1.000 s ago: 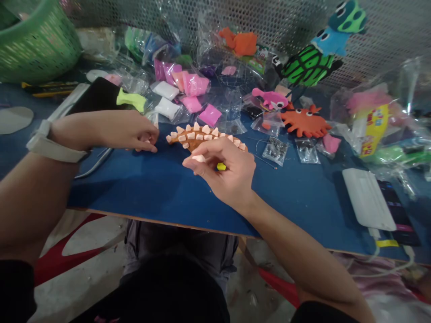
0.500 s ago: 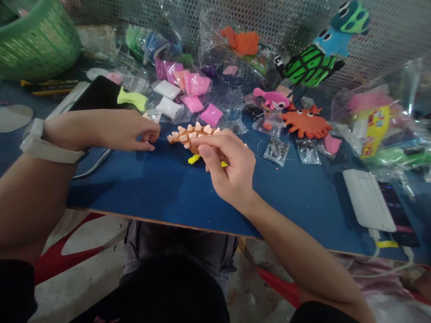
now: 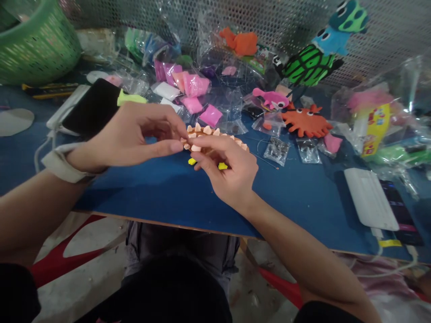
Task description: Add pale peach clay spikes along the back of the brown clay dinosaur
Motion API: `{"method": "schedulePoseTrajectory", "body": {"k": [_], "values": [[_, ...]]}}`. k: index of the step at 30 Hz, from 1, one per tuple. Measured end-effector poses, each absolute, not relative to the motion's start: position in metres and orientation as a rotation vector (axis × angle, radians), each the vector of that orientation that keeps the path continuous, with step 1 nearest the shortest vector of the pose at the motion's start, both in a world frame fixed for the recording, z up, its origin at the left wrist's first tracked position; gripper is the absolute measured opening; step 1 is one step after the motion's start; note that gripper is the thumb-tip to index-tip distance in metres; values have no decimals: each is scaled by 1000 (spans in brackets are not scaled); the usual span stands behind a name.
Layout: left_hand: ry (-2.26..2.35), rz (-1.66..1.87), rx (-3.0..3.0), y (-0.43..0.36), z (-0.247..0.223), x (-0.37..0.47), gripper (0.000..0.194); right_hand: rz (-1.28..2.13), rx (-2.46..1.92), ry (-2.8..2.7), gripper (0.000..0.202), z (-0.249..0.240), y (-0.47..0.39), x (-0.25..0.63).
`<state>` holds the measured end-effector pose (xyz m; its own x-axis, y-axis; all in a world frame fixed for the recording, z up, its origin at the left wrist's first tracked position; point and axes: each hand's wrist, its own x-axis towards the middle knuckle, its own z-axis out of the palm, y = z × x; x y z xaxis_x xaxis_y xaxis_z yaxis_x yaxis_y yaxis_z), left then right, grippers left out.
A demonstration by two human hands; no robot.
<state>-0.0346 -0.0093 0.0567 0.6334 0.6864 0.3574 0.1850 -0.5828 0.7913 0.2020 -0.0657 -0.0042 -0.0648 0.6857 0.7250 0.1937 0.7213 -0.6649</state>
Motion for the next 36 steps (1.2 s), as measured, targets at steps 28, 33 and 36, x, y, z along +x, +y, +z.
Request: {"method": "schedulePoseTrajectory", "body": {"k": [28, 33, 36], "values": [[267, 753, 1307, -25, 13, -1, 27, -104, -600, -1835, 43, -2, -55, 219], [295, 758, 1248, -25, 12, 1, 32, -127, -609, -1860, 51, -1, -57, 216], [284, 722, 1222, -25, 11, 2, 32, -110, -621, -1832, 38, -3, -57, 215]]}}
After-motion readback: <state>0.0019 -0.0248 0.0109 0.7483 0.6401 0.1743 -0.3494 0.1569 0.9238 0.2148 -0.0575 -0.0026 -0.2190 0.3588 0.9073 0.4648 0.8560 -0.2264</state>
